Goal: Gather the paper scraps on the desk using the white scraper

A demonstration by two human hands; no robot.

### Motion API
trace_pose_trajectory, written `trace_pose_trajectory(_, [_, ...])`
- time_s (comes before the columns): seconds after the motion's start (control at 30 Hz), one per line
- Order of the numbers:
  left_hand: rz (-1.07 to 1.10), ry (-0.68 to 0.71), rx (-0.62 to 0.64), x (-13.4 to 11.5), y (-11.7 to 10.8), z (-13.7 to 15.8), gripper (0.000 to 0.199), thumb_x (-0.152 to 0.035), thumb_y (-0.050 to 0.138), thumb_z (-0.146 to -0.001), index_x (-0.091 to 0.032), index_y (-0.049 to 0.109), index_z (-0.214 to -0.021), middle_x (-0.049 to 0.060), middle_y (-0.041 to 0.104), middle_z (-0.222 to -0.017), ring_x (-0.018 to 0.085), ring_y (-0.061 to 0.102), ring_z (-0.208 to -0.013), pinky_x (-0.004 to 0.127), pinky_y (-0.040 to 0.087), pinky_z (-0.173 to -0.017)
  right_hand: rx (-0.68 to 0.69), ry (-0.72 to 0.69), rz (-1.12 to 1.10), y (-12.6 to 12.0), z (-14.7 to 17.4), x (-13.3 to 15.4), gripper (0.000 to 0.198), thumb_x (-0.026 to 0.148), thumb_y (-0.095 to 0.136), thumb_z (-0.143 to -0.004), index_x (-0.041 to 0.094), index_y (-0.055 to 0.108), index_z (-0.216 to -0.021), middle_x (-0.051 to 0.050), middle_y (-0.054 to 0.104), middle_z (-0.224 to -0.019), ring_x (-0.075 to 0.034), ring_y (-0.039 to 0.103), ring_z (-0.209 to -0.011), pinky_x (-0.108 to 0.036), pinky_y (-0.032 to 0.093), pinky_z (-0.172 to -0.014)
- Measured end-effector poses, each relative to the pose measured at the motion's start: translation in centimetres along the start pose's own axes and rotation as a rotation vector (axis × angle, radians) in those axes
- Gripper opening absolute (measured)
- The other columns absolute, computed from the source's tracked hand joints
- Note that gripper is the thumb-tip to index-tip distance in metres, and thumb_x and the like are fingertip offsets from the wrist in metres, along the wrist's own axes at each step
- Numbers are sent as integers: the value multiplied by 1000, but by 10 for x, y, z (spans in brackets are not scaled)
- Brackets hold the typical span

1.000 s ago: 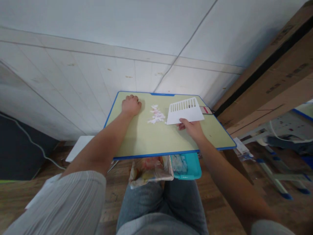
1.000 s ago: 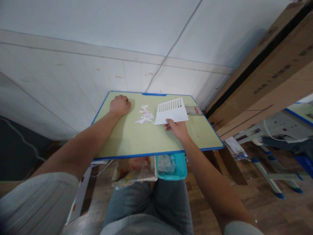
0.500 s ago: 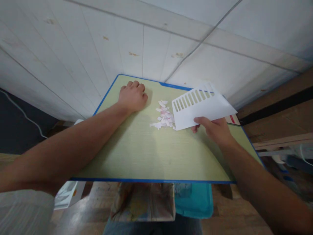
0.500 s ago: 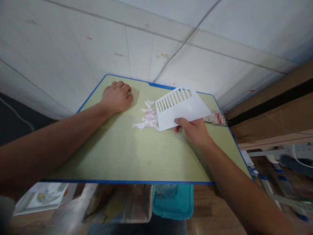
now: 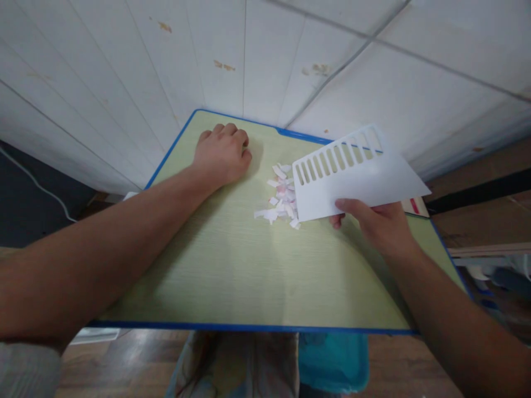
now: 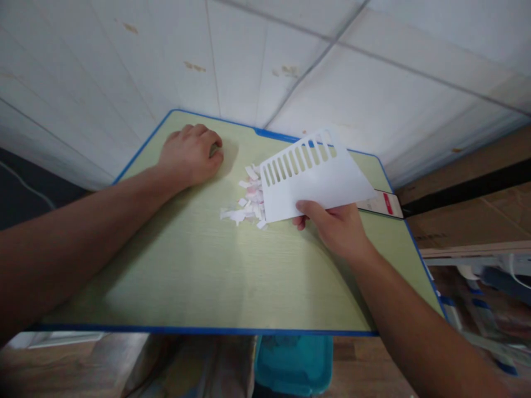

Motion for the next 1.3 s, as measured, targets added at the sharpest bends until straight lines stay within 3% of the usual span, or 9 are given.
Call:
trace_pose_trajectory(0.27, [-31,-6,29,-5,-6,2,22,-26,68,-115,-20,79,-133,16,77,-151,45,61,-152,57,47,-133,50,29,22,4,9,5,43,51,88,-102,30,77,-66,-5,75,-65,-27,71,-61,-46,66,-66])
trace_pose_trajectory(0.43, [-116,-4,84,-14,-14,8,31,-25,63,-118,-11,80,-141,23,74,-157,47,63,-154,63,50,-131,129,-3,31,13,20,13,43,56,86,-106,30,81,-73,-4,79,-68,-27,76,-65,-43,69,-69])
trace_pose_trajectory(0.57, [-98,-3,67,-14,-15,9,34,-27,60,-116,-20,81,-142,17,76,-157,45,62,-154,64,50,-132,94,-40,114,15,25,12,42,55,86,-108,32,80,-74,-3,83,-74,-27,80,-70,-42,71,-71])
trace_pose_trajectory(0.77, [-61,5,31,-9,-7,5,40,-27,57,-110,-21,83,-140,19,77,-149,48,63,-151,67,50,-128,52,-127,175,19,20,17,43,44,81,-110,32,78,-69,-2,84,-78,-27,84,-79,-43,74,-85])
trace_pose_trajectory(1.0, [-42,4,44,-7,-7,5,41,-29,58,-110,-24,83,-142,18,77,-150,48,63,-152,67,50,-128,55,-55,263,38,11,27,39,43,80,-104,29,74,-68,-4,84,-78,-28,85,-80,-43,73,-86])
trace_pose_trajectory(1.17, [-81,-5,105,-12,-17,7,42,-32,56,-114,-22,82,-146,20,76,-155,48,63,-153,65,50,-129,101,-161,341,61,18,33,23,39,72,-108,27,83,-91,-7,90,-92,-29,88,-88,-41,73,-87])
trace_pose_trajectory(1.3, [-163,6,173,-18,-24,9,47,-31,49,-119,-14,79,-151,24,73,-161,46,62,-157,60,51,-132,140,-344,421,72,29,36,28,37,63,-111,25,88,-111,-7,90,-96,-27,87,-85,-39,72,-88])
Point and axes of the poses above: each hand's wrist, its own z-axis away from the middle knuckle, its own y-axis out of the palm, x = y × z, the point moved 4 cm from there along -z, towards the middle knuckle
